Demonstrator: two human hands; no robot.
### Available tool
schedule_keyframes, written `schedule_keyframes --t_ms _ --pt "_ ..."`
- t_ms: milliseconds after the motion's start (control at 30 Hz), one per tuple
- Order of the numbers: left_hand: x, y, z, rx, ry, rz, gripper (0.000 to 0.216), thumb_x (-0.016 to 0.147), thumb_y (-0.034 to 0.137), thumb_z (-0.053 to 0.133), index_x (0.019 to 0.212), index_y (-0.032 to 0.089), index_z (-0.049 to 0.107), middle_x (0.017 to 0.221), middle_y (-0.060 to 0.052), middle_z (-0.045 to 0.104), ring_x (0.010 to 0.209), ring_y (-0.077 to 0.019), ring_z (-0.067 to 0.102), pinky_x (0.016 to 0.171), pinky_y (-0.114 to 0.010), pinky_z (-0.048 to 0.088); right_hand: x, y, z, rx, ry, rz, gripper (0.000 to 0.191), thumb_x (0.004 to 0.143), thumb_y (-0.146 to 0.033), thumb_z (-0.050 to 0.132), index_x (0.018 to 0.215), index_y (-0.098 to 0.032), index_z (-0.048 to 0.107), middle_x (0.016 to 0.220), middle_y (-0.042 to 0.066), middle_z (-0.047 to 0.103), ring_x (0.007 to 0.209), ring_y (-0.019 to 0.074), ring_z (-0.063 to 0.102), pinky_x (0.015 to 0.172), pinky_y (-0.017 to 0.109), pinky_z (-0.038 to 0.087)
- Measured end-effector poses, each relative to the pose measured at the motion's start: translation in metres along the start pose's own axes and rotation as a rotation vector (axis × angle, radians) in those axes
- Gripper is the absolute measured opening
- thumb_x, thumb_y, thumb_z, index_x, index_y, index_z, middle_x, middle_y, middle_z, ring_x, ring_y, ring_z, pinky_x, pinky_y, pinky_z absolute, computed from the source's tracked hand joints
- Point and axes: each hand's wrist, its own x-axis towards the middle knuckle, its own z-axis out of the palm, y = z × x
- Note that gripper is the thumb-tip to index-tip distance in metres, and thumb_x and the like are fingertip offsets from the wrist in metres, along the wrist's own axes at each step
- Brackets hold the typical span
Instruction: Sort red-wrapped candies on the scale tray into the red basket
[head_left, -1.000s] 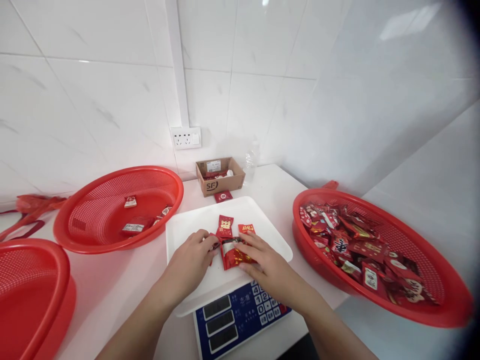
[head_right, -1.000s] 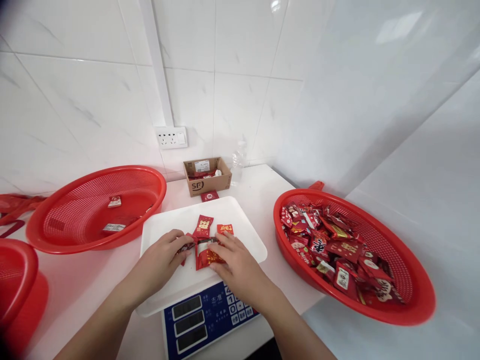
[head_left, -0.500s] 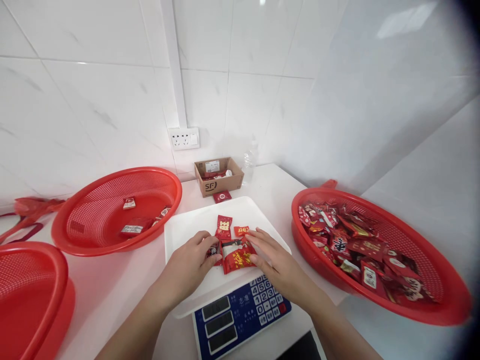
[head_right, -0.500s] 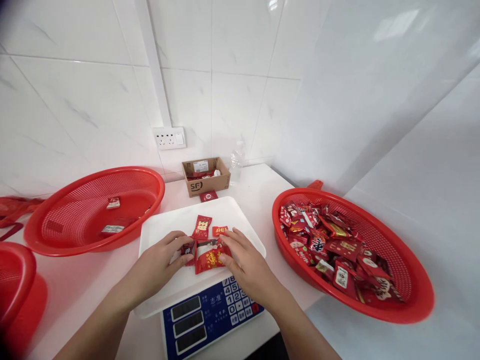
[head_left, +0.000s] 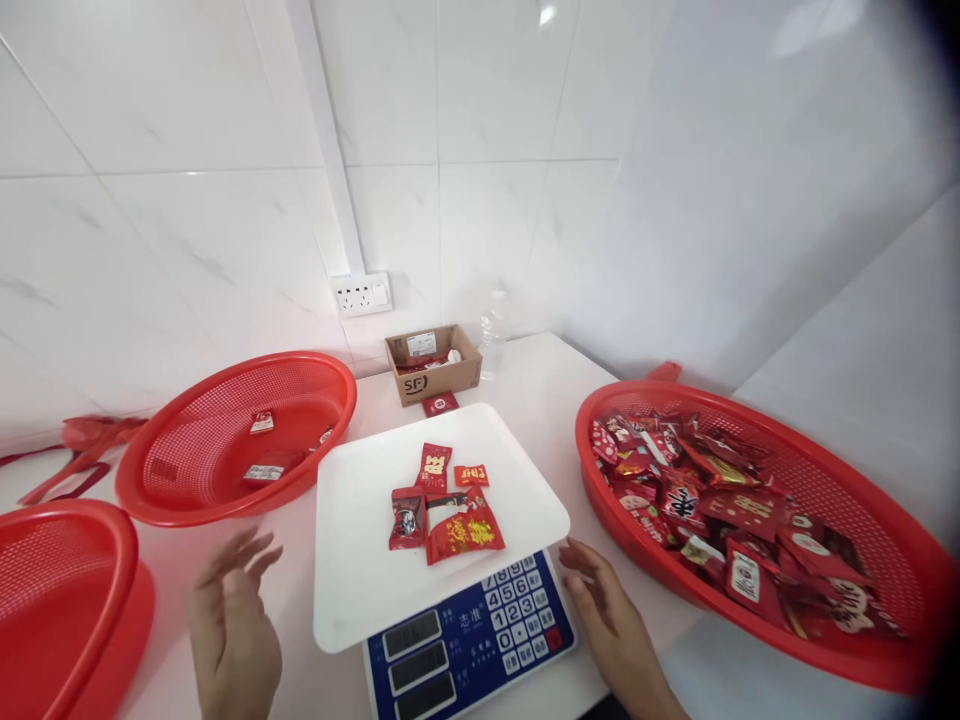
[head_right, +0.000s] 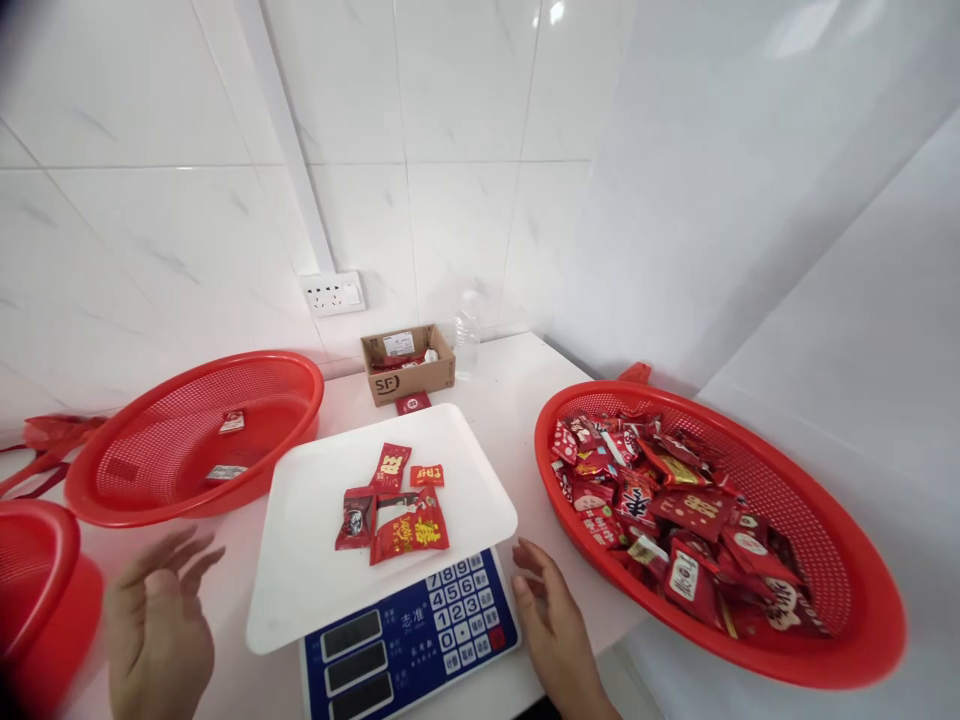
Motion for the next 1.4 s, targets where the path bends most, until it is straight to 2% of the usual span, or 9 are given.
schedule_keyframes --t_ms 133,233,367,467,567,667,900,1167,1400 --pt "-0.039 -0.021 -0.017 0.063 0.023 -0.384 0.037 0.091 0.056 0.044 0.113 0.027 0.048 0.130 -0.008 0.050 0.117 -0.0291 0.056 0.103 -0.053 0.043 0.004 0.004 0.008 0.100 -0.151 0.029 0.041 0.095 -0.041 0.046 0.127 -0.015 0.055 0.123 0.017 0.067 0.110 0.0259 0.067 0.090 0.038 0.057" --pt "-0.071 -0.024 -0.020 0.252 -0.105 -0.539 0.048 0.090 0.063 0.038 0.117 0.025 0.049 0.132 -0.009 0.052 0.120 -0.0328 0.054 0.108 -0.056 0.035 0.006 -0.001 0.009 0.156 -0.249 -0.004 0.043 0.095 -0.041 0.046 0.129 -0.017 0.056 0.126 0.015 0.066 0.115 0.0264 0.064 0.095 0.039 0.054" --pt "-0.100 -0.024 -0.013 0.324 -0.229 -0.472 0.052 0.090 0.062 0.035 0.120 0.023 0.053 0.135 -0.008 0.055 0.133 -0.0297 0.043 0.117 -0.048 0.024 0.007 -0.007 0.007 0.200 -0.336 -0.064 0.042 0.094 -0.042 0.049 0.129 -0.023 0.058 0.126 0.010 0.067 0.115 0.0262 0.064 0.094 0.037 0.054" --pt "-0.103 -0.025 -0.008 0.330 -0.308 -0.420 0.051 0.085 0.063 0.044 0.110 0.021 0.061 0.123 -0.008 0.066 0.128 -0.0315 0.050 0.112 -0.045 0.034 0.008 -0.002 0.005 0.210 -0.368 -0.071 0.043 0.094 -0.041 0.047 0.131 -0.021 0.057 0.126 0.010 0.067 0.114 0.0251 0.065 0.094 0.035 0.054" --pt "-0.100 -0.022 -0.005 0.372 -0.272 -0.378 0.051 0.078 0.065 0.050 0.092 0.020 0.068 0.104 -0.008 0.074 0.115 -0.0349 0.060 0.102 -0.044 0.046 0.009 0.006 0.004 0.214 -0.402 -0.071 0.044 0.094 -0.039 0.046 0.133 -0.021 0.055 0.129 0.009 0.065 0.116 0.0234 0.063 0.096 0.032 0.052" --pt "-0.098 -0.015 -0.003 0.385 -0.255 -0.356 0.049 0.075 0.066 0.053 0.081 0.020 0.069 0.089 -0.007 0.077 0.095 -0.0331 0.069 0.086 -0.038 0.055 0.007 0.015 0.007 0.218 -0.424 -0.072 0.047 0.094 -0.039 0.045 0.135 -0.019 0.053 0.132 0.009 0.063 0.119 0.0243 0.061 0.100 0.034 0.050" --pt "-0.104 -0.007 0.007 0.452 -0.194 -0.282 0.048 0.074 0.067 0.055 0.067 0.020 0.066 0.067 -0.004 0.074 0.068 -0.0284 0.069 0.063 -0.033 0.055 -0.003 0.036 0.025 0.308 -0.356 -0.103 0.052 0.093 -0.049 0.043 0.133 -0.019 0.056 0.134 0.008 0.061 0.122 0.0272 0.058 0.104 0.035 0.046" --pt "-0.106 -0.004 0.015 0.514 -0.150 -0.263 0.055 0.073 0.072 0.049 0.060 0.020 0.061 0.058 -0.005 0.070 0.059 -0.0265 0.065 0.056 -0.033 0.053 -0.010 0.047 0.027 0.348 -0.395 -0.117 0.055 0.093 -0.047 0.042 0.137 -0.016 0.050 0.142 0.010 0.054 0.127 0.0285 0.053 0.108 0.037 0.043" --pt "-0.106 -0.002 0.016 0.536 -0.144 -0.272 0.056 0.074 0.072 0.045 0.061 0.020 0.061 0.058 -0.006 0.069 0.061 -0.0277 0.066 0.057 -0.034 0.053 -0.010 0.040 0.023 0.357 -0.390 -0.064 0.052 0.092 -0.044 0.045 0.137 -0.017 0.051 0.142 0.009 0.054 0.128 0.0280 0.053 0.107 0.038 0.044"
